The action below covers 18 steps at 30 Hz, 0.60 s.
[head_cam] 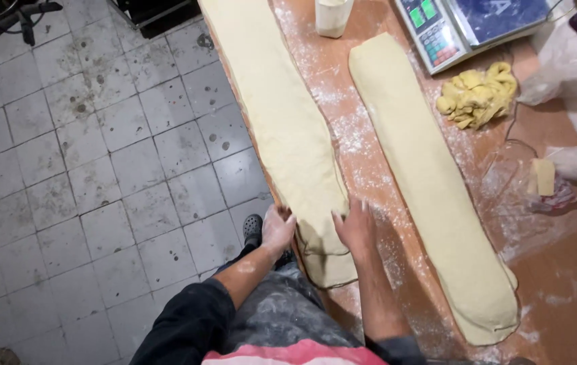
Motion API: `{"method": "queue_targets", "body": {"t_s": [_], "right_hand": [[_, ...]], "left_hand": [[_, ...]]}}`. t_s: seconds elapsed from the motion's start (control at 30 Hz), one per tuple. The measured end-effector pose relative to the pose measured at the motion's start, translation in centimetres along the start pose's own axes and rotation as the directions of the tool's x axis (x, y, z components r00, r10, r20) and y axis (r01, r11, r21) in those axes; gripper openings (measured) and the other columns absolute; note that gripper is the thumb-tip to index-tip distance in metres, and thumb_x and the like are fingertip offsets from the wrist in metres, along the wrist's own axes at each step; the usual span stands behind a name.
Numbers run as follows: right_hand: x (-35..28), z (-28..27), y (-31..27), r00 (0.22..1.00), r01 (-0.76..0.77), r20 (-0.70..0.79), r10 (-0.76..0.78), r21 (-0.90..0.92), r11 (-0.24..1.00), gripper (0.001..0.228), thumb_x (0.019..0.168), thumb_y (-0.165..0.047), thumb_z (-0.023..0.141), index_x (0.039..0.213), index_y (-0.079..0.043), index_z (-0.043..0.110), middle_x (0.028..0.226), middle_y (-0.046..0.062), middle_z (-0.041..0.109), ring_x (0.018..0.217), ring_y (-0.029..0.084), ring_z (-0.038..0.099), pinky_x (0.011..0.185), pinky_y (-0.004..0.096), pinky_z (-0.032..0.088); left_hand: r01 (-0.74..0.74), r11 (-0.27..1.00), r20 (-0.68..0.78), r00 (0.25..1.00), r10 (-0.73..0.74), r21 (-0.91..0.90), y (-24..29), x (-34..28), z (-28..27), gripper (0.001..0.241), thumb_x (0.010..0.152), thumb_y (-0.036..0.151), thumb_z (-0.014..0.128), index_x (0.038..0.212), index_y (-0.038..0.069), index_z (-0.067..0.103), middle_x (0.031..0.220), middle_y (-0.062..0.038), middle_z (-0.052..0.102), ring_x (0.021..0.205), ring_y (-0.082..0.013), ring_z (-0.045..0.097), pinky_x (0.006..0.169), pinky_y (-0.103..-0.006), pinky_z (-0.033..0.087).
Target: Cutting a sheet of pastry dough into triangular pieces for croissants using a knife and an expanding dough cutter.
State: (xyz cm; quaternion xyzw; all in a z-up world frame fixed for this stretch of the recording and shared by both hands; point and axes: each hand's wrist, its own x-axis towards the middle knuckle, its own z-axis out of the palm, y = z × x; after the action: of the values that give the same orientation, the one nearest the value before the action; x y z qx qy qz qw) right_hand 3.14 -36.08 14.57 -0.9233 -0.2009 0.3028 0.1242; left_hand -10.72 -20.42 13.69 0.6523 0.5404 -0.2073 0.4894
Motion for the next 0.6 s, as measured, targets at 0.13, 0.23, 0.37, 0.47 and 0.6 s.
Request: {"method": "queue_targets", "body": {"t_s": [0.13, 0.23, 0.37, 0.47, 0.6], "right_hand": [[3.8, 0.7, -3.9, 0.996, 0.027, -0.093, -0.011, 0.179, 0.983, 0.074, 0.090, -0.036, 0.073, 0.149, -0.002, 0.045, 0.140, 0.027, 0.054, 0.125, 0.043, 0.057, 0.103, 0.049, 0.049], [5.5, -0.5, -6.3, 0.995, -0.098, 0.016, 0.097, 0.119, 0.988, 0.080, 0.087, -0.041, 0.078, 0.146, 0.002, 0.044, 0.137, 0.028, 0.055, 0.127, 0.040, 0.056, 0.106, 0.048, 0.047], [7.1, -1.1, -6.2, 0.961, -0.229, 0.211, 0.177, 0.253, 0.940, 0.060, 0.089, -0.043, 0.072, 0.136, -0.008, 0.061, 0.122, 0.016, 0.075, 0.117, 0.030, 0.072, 0.107, 0.042, 0.053], [9.2, 1.0, -4.1, 0.995, 0.076, -0.076, -0.071, 0.066, 0.995, 0.041, 0.087, -0.040, 0.079, 0.106, -0.005, 0.073, 0.111, 0.019, 0.071, 0.113, 0.037, 0.063, 0.097, 0.049, 0.049], [10.4, 1.1, -3.5, 0.991, -0.101, 0.119, 0.064, 0.332, 0.938, 0.041, 0.100, -0.041, 0.063, 0.117, -0.004, 0.069, 0.104, 0.016, 0.076, 0.095, 0.032, 0.074, 0.090, 0.047, 0.056]], "left_hand": [[-0.210, 0.960, -0.341, 0.930, 0.138, -0.184, -0.4, 2.9, 3.5, 0.049, 0.085, 0.018, 0.072, 0.129, 0.000, 0.059, 0.125, -0.019, 0.065, 0.117, -0.0300, 0.065, 0.102, -0.0411, 0.051], [-0.105, 0.976, -0.410, 0.912, 0.017, -0.193, 0.7, 4.4, 4.8, 0.062, 0.083, 0.018, 0.081, 0.133, -0.003, 0.051, 0.127, -0.024, 0.057, 0.120, -0.0373, 0.055, 0.102, -0.0454, 0.045], [-0.092, 0.794, -0.300, 0.947, -0.117, -0.600, 1.9, 4.8, 4.0, 0.059, 0.078, 0.015, 0.073, 0.130, 0.000, 0.049, 0.115, -0.020, 0.067, 0.107, -0.0314, 0.068, 0.090, -0.0419, 0.057], [0.250, 0.825, 0.014, 0.959, -0.282, -0.506, 1.4, 6.9, 3.8, 0.047, 0.086, 0.030, 0.076, 0.109, -0.011, 0.068, 0.103, -0.017, 0.069, 0.093, -0.0278, 0.066, 0.077, -0.0420, 0.054], [0.014, 0.890, -0.233, 0.963, -0.135, -0.455, 2.2, 7.3, 3.4, 0.048, 0.085, 0.026, 0.079, 0.114, -0.010, 0.065, 0.098, -0.015, 0.064, 0.085, -0.0222, 0.062, 0.076, -0.0402, 0.052]]}}
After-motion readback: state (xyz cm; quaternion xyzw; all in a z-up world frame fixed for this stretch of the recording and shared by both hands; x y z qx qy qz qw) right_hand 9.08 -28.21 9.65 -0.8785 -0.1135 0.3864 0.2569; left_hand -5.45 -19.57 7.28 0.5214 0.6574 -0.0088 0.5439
